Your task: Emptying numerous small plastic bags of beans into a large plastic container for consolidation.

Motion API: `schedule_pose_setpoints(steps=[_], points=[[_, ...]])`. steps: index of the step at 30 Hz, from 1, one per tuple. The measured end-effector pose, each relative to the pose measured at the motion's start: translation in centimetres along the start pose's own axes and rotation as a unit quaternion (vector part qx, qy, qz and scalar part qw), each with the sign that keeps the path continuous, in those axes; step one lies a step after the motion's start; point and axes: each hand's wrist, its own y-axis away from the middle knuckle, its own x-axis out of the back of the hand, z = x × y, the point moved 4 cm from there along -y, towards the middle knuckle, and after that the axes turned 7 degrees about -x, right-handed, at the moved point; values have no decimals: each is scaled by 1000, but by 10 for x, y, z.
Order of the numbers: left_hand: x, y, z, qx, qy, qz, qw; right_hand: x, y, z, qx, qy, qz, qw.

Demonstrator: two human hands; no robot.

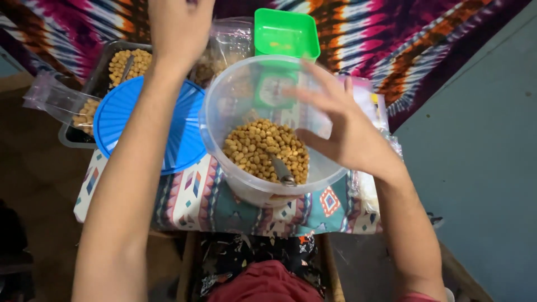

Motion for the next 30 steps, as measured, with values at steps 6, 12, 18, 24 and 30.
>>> schedule_pose_setpoints(steps=[6, 12, 18, 24, 30], points=[[-36, 29, -53, 53, -97, -110, 988, -20, -6, 7, -80, 26, -43, 996], [-104, 42, -99, -10, -248, -266, 932, -21, -5, 6, -163, 12, -65, 984], [-124, 54, -112, -132, -358, -170, 909, -20, -6, 6, -209, -2, -80, 975], [-125, 48, -117, -101, -368, -119, 917, -21, -8, 5, -210, -3, -89, 974], [-137, 40, -127, -68, -353, -131, 924, -19, -8, 4, -202, -1, -85, 976]])
